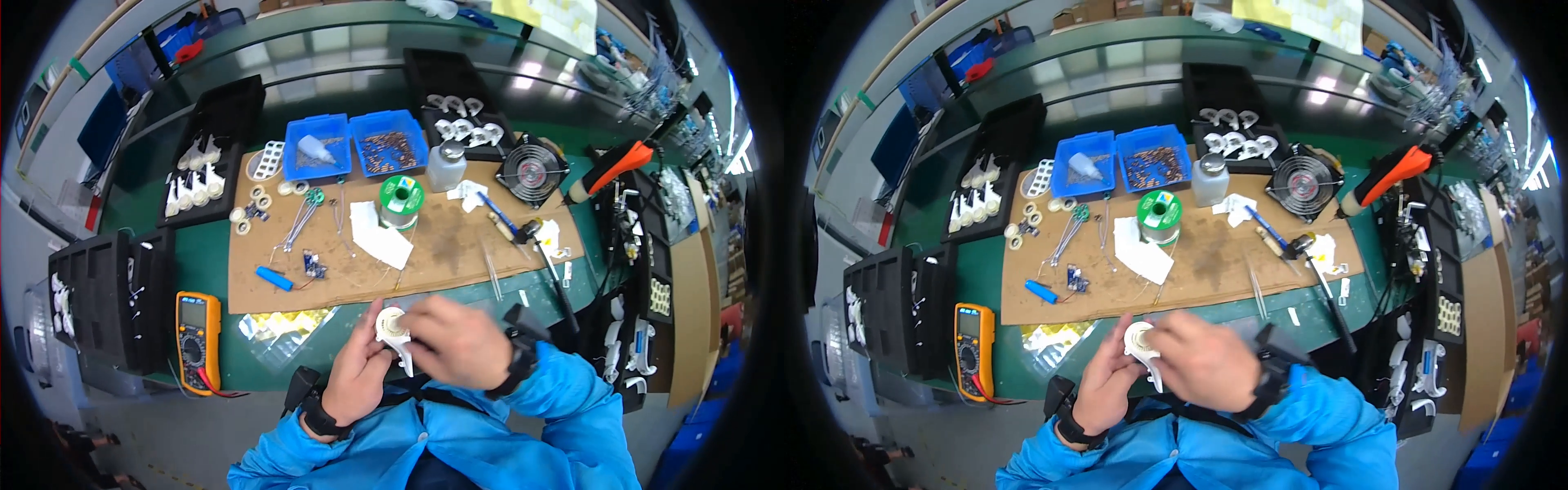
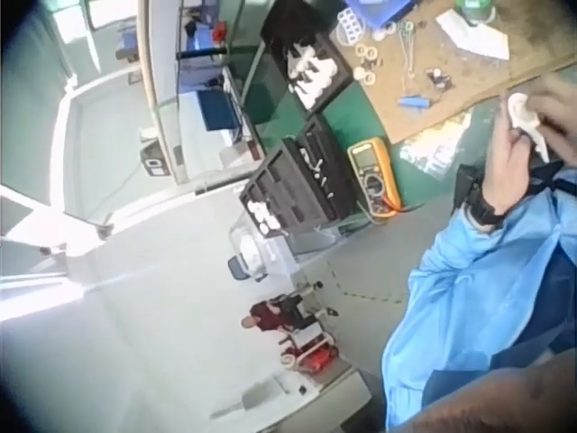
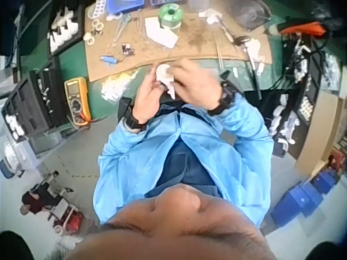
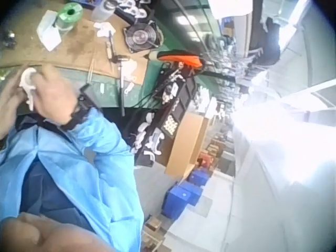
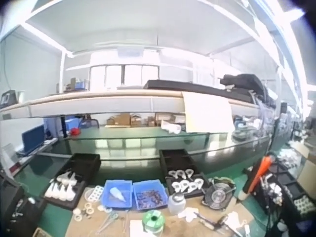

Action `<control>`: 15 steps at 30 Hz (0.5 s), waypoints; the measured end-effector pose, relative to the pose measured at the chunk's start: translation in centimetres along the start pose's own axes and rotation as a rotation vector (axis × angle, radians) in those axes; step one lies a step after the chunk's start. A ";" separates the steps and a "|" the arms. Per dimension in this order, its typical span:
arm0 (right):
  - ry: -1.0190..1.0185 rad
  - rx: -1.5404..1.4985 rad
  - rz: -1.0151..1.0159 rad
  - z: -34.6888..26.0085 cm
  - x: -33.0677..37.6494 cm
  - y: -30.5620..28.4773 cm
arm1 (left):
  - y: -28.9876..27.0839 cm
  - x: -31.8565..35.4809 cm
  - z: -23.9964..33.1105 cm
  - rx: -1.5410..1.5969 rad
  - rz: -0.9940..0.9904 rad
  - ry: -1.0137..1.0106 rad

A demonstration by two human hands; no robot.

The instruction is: Assembling electronic parts and plastic housing on a factory workbench.

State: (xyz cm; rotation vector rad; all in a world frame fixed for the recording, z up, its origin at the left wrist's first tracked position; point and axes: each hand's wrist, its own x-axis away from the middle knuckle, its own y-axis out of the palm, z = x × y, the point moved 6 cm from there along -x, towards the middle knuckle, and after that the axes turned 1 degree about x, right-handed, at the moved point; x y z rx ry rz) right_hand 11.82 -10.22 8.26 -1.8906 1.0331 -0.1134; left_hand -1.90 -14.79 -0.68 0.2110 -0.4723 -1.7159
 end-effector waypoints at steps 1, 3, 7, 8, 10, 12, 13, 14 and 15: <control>0.001 0.027 -0.022 -0.4 -0.3 0.7 | 0.3 0.2 0.7 -0.113 0.027 0.045; 0.039 0.065 -0.073 -0.7 -0.7 1.4 | 0.1 0.7 1.8 -0.306 0.028 0.118; 0.001 0.045 -0.039 -1.2 -0.5 1.4 | -0.2 1.4 2.2 -0.539 0.045 0.161; 0.002 0.065 -0.029 -1.3 -0.2 1.3 | -0.4 1.3 1.7 -0.488 0.038 0.092; 0.028 0.010 -0.037 -1.1 -0.2 1.2 | -1.2 0.8 0.5 -0.113 0.013 -0.036; 0.013 -0.110 0.030 -0.7 -0.6 0.5 | -1.4 0.3 -0.1 0.256 -0.014 -0.169; 0.049 -0.155 -0.009 -0.5 -0.6 0.3 | -0.8 0.2 0.0 0.401 -0.117 -0.204; 0.084 -0.202 -0.049 -0.3 -0.5 0.3 | -0.3 0.2 0.2 0.545 -0.220 -0.238; 0.089 -0.216 -0.057 0.0 -0.3 0.4 | -0.4 0.1 -0.2 0.533 -0.234 -0.268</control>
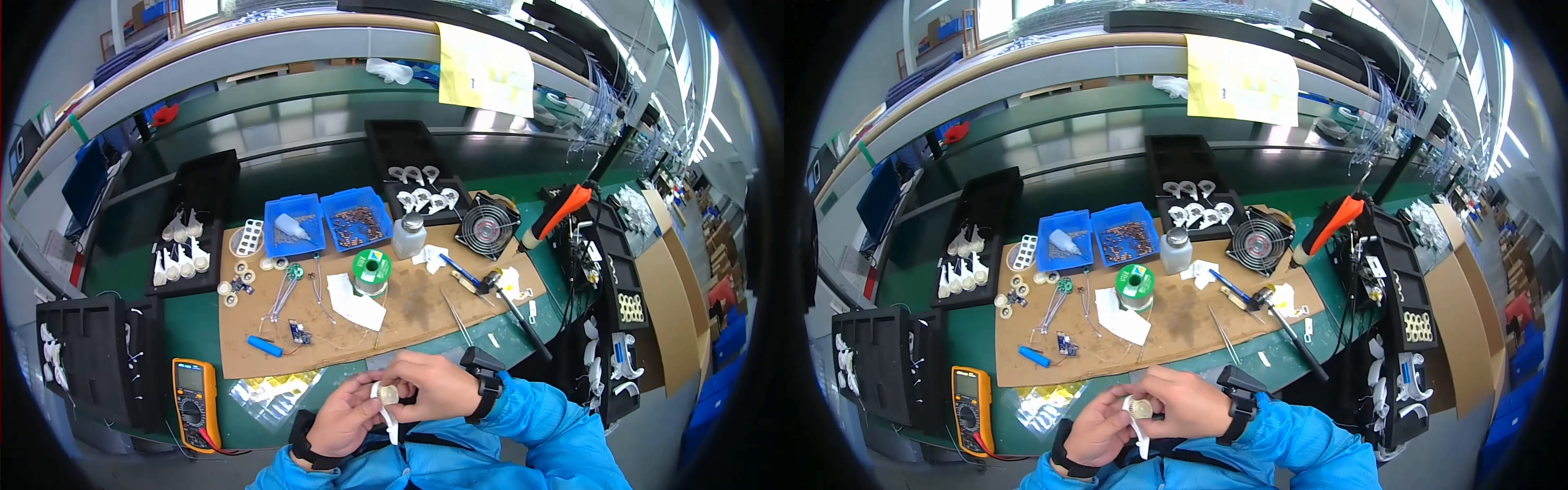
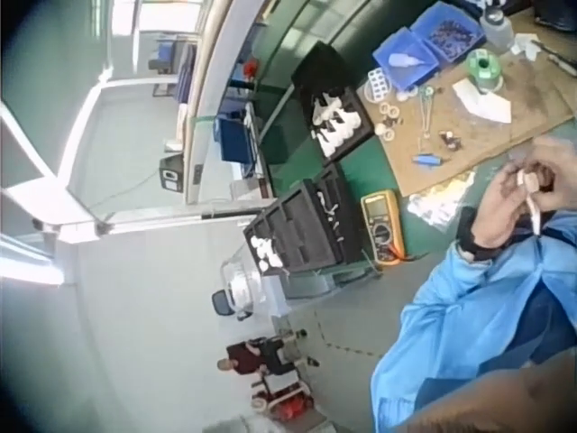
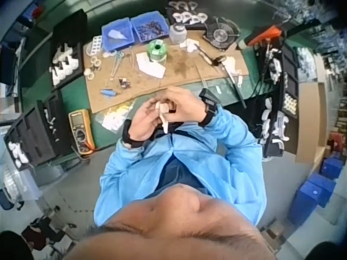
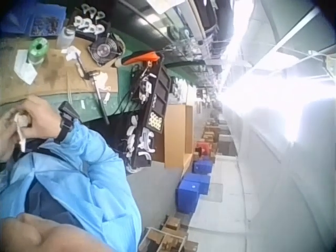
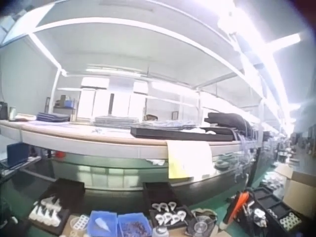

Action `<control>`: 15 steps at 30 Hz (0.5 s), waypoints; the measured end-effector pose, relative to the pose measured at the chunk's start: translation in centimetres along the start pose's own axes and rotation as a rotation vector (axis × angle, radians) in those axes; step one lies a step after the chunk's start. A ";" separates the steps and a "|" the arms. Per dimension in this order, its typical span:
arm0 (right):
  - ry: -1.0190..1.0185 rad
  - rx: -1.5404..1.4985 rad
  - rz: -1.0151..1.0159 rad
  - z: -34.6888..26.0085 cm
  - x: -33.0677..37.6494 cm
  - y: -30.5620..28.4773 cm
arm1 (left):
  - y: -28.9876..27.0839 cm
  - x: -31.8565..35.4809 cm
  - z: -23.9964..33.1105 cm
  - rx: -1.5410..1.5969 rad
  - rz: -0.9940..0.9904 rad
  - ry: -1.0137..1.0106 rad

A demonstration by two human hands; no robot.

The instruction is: Assembling electronic parts and plastic housing on a factory workbench.

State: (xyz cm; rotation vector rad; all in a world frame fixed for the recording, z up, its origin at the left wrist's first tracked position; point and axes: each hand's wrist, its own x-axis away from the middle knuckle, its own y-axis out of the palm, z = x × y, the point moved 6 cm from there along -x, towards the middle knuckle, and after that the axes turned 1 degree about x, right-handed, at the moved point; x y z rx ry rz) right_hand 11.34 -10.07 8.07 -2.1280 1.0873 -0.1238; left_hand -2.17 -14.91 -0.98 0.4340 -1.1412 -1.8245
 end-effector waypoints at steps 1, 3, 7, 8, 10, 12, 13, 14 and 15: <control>-0.013 -0.007 -0.007 0.0 0.1 0.1 | -0.2 0.0 0.1 -0.003 0.010 0.013; 0.066 -0.099 -0.022 0.8 0.0 0.1 | -0.5 -0.1 0.2 -0.085 0.044 0.031; 0.075 -0.137 0.059 0.8 0.0 -2.1 | -1.3 -0.8 0.2 -0.027 0.065 0.045; 0.086 -0.160 0.046 0.8 -0.2 -2.2 | -1.3 -0.8 0.1 -0.058 0.043 0.051; 0.107 -0.168 0.007 1.1 -0.5 -2.3 | -1.4 -0.9 -0.1 -0.071 0.046 0.073; 0.066 -0.130 0.047 1.1 -1.3 -2.9 | -1.7 -1.3 -0.4 -0.095 0.033 0.101; 0.033 -0.127 0.097 1.0 -2.0 -3.4 | -2.3 -1.4 -0.7 -0.112 0.012 0.124; 0.062 -0.098 0.076 1.7 -2.3 -3.7 | -2.0 -1.1 -0.2 -0.187 0.018 0.125; 0.093 -0.060 0.053 2.2 -2.8 -4.1 | -2.2 -0.8 0.0 -0.261 0.026 0.114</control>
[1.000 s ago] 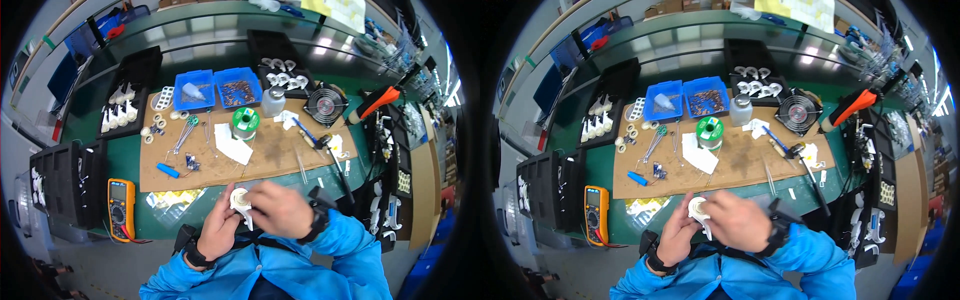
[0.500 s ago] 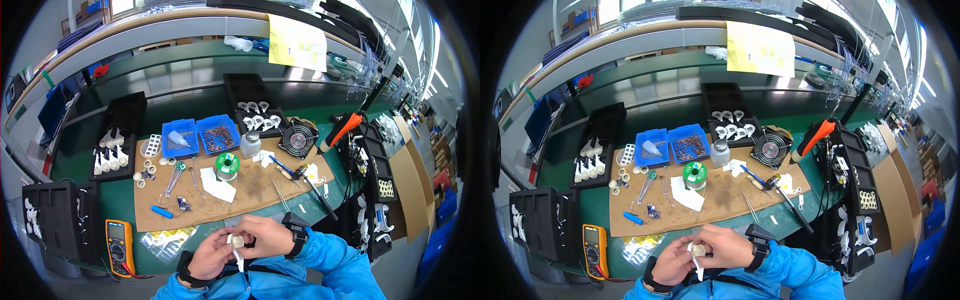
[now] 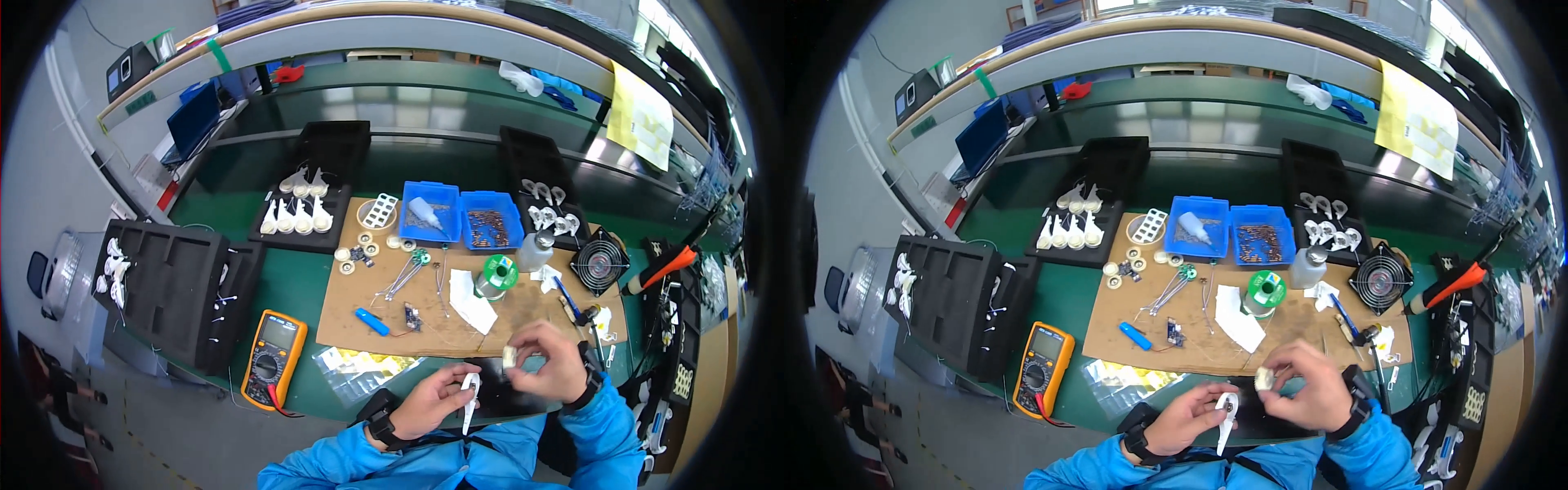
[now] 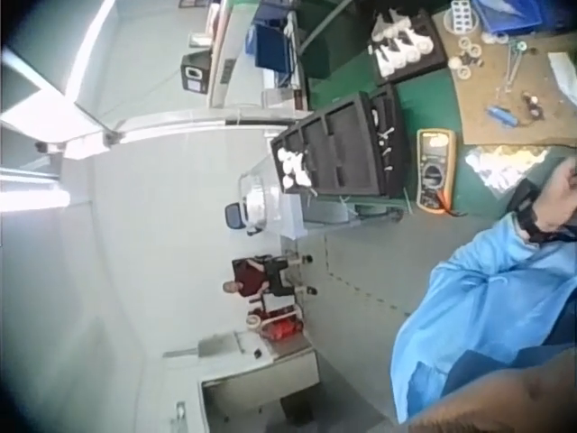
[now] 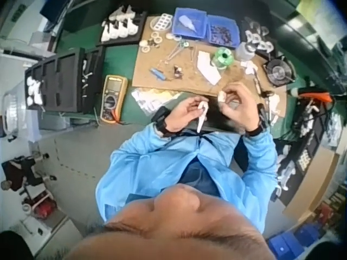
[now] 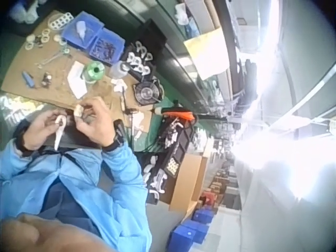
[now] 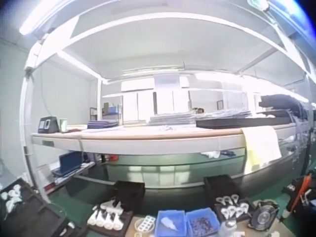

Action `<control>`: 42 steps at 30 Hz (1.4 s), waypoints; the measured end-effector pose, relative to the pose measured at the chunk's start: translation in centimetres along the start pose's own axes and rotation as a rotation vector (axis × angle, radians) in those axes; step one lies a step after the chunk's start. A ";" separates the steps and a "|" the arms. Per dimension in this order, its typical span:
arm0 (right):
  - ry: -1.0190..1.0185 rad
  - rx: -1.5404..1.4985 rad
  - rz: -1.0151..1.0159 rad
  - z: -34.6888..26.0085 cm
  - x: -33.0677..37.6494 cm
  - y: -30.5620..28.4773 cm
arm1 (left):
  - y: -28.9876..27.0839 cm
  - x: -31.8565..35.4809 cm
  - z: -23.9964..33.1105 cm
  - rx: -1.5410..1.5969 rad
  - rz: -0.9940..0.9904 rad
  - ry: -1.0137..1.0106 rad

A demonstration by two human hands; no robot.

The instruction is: Assembling electronic parts and plastic housing on a factory workbench.

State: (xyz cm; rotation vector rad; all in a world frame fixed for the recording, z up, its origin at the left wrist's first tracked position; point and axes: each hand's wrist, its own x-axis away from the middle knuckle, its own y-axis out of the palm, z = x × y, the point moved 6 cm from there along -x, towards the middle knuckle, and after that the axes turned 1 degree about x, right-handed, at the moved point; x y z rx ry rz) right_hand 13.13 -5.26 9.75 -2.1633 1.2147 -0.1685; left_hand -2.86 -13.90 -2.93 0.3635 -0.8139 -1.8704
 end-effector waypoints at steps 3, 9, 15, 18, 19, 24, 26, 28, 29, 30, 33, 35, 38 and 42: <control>0.031 0.006 -0.045 -0.8 -4.0 0.6 | -1.2 1.1 -0.9 0.003 0.019 0.058; -0.139 0.189 -0.113 0.9 -12.7 6.5 | -0.6 0.5 -1.2 -0.402 0.016 0.264; -0.221 0.126 -0.080 -1.3 -11.3 5.5 | -2.0 1.3 -1.8 -0.380 0.125 0.280; -0.047 -0.031 -0.118 -0.1 -6.6 3.2 | -2.2 2.3 -2.2 -0.383 0.240 0.212; -0.020 -0.033 -0.070 0.2 -4.6 1.6 | -2.7 2.5 -2.4 -0.413 0.200 0.165; 0.218 0.052 0.339 2.9 8.5 -10.3 | -3.7 2.2 -2.8 -0.458 0.240 0.129; 0.283 0.298 0.563 2.8 14.4 -17.2 | -4.1 2.1 -2.6 -0.476 0.220 0.201; 0.429 0.147 0.828 3.6 21.4 -24.3 | -5.2 2.6 -2.9 -0.524 0.278 0.229; 0.510 0.409 0.952 4.3 25.4 -28.2 | -4.7 2.7 -2.6 -0.554 0.324 0.215; 0.493 0.469 1.044 4.1 29.2 -31.5 | -4.2 2.5 -2.1 -0.576 0.355 0.194; 0.695 0.530 1.167 8.8 39.5 -38.8 | -4.3 1.8 -1.9 -0.637 0.407 0.263; 0.805 0.598 1.116 12.8 40.5 -40.7 | -4.9 2.0 -2.3 -0.720 0.541 0.377; 0.960 0.689 0.998 18.8 40.7 -42.0 | -1.7 2.3 -1.6 -0.895 0.589 0.490; 0.967 0.796 0.922 24.5 39.5 -42.7 | -0.7 1.8 -1.5 -1.027 0.544 0.507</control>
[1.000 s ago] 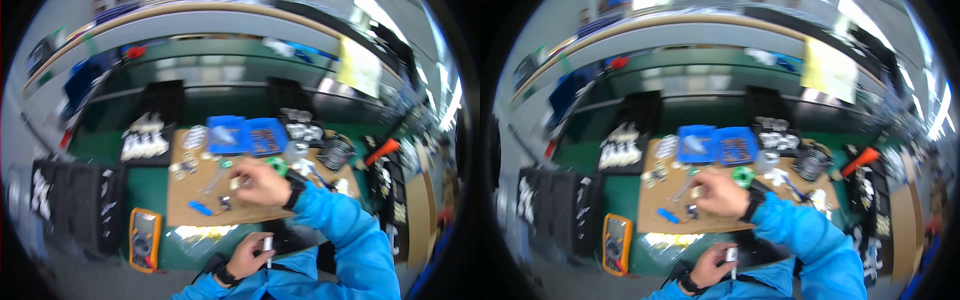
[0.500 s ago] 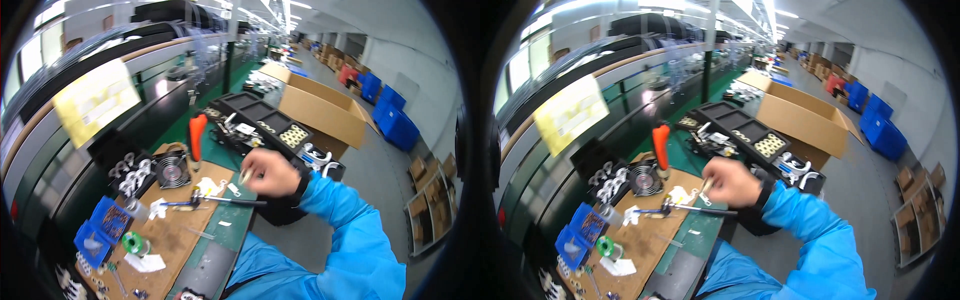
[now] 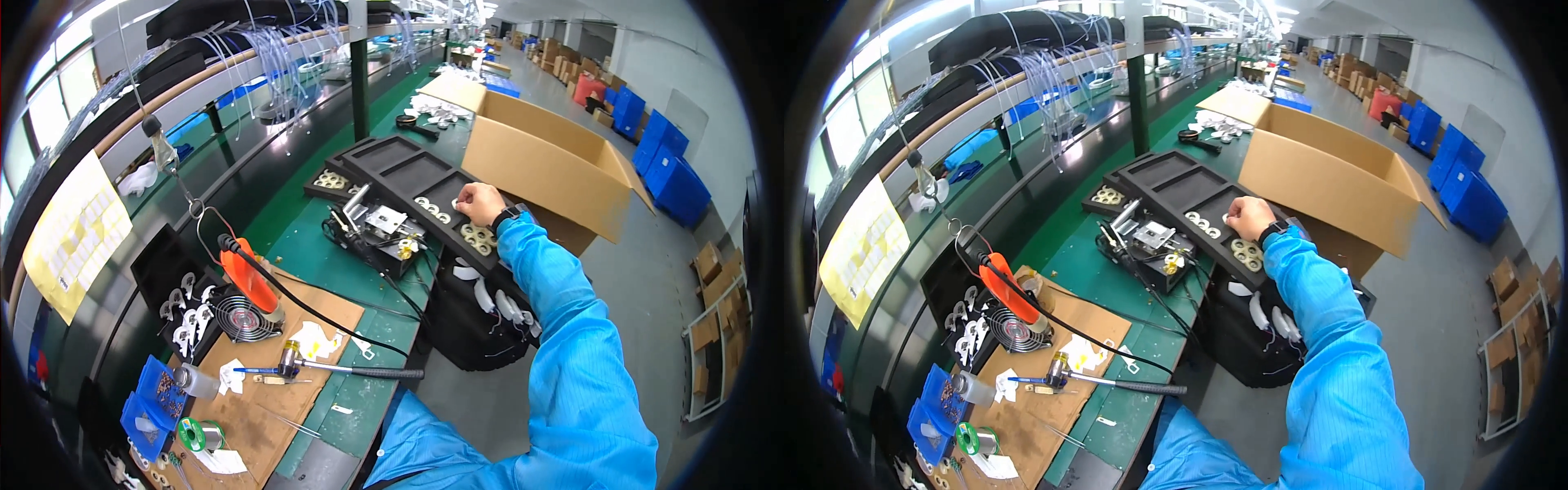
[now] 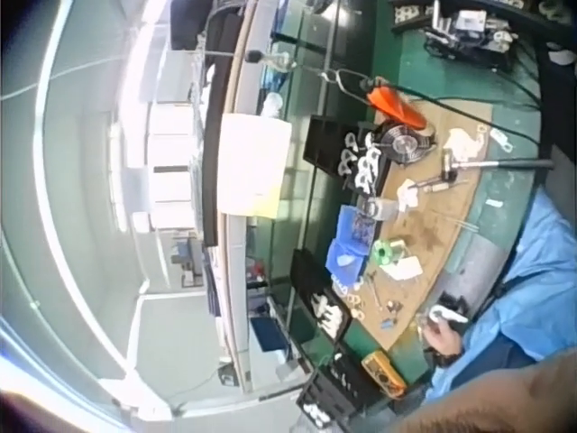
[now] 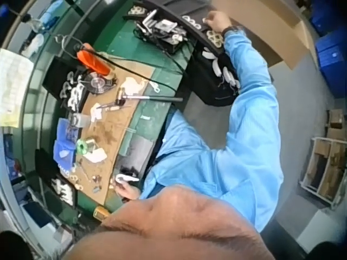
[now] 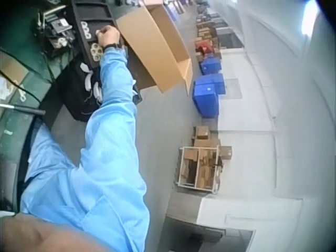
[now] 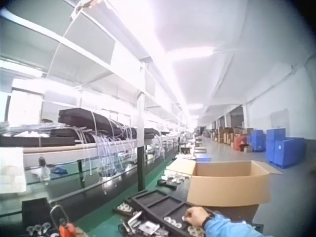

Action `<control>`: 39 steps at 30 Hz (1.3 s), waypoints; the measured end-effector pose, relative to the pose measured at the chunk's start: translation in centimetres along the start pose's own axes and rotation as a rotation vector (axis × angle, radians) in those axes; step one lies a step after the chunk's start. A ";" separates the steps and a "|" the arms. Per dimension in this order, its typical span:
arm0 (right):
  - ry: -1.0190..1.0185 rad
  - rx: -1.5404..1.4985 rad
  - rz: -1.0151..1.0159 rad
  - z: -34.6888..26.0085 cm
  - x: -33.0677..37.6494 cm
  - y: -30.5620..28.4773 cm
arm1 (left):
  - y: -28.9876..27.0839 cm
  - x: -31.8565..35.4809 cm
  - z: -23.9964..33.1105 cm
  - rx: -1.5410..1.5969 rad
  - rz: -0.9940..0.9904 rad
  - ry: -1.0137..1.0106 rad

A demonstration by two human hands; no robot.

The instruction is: Assembling electronic parts and plastic housing on a factory workbench.

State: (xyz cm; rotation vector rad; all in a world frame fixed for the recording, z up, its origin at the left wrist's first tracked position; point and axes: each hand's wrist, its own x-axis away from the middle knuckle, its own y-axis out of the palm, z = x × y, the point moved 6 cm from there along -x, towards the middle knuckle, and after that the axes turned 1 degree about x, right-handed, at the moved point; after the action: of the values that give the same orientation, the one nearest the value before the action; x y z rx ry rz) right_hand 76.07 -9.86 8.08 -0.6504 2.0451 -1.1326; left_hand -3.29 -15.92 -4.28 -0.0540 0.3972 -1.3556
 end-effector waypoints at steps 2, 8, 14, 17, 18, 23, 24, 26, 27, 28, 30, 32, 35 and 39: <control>0.032 0.102 -0.016 1.5 -0.4 1.6 | 0.2 0.2 -0.5 0.088 0.016 -0.020; -0.116 -0.052 -0.117 0.7 -1.8 4.5 | -0.1 1.0 0.0 0.045 0.002 -0.036; -0.238 -0.300 0.090 -4.1 0.0 -4.0 | 1.8 0.7 -1.4 0.229 -0.136 -0.033; -0.540 -0.540 -0.096 -19.5 8.3 -8.3 | 1.6 0.6 -0.5 0.291 -0.099 -0.042; -0.621 -0.603 -0.192 -24.1 11.6 -8.9 | 1.8 0.9 0.1 0.363 -0.088 -0.097; -1.356 -0.755 -0.602 -51.4 29.5 -3.7 | -4.0 2.8 0.6 0.285 0.039 0.038; -1.416 -0.724 -0.624 -55.4 32.7 -1.6 | -5.4 2.6 0.6 0.309 0.052 0.033; -1.328 -0.589 -0.764 -61.6 37.4 4.0 | -7.0 2.2 0.9 0.171 -0.029 0.049; -1.309 -0.505 -0.717 -63.9 39.0 6.9 | -7.0 1.9 0.4 0.190 -0.061 0.027; -1.289 -0.430 -0.667 -65.9 40.0 10.2 | -7.1 1.5 0.4 0.215 -0.064 0.036; -1.399 -0.162 -0.527 -69.3 41.9 16.2 | -6.9 1.0 0.5 0.263 -0.105 0.045; -1.470 -0.011 -0.445 -71.4 43.2 19.0 | -6.9 0.7 0.4 0.289 -0.169 -0.015; -1.514 0.182 -0.334 -72.8 44.3 21.9 | -7.0 0.7 -0.7 0.399 -0.184 -0.037; -1.488 0.180 -0.341 -73.7 44.4 22.7 | -7.8 0.5 -0.6 0.479 -0.230 -0.042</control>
State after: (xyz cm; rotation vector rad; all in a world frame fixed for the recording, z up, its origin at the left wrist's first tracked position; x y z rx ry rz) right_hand -10.82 8.00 1.05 -1.2482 0.5658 -0.5793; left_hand -10.70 -18.01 -2.85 0.2757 0.0221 -1.6439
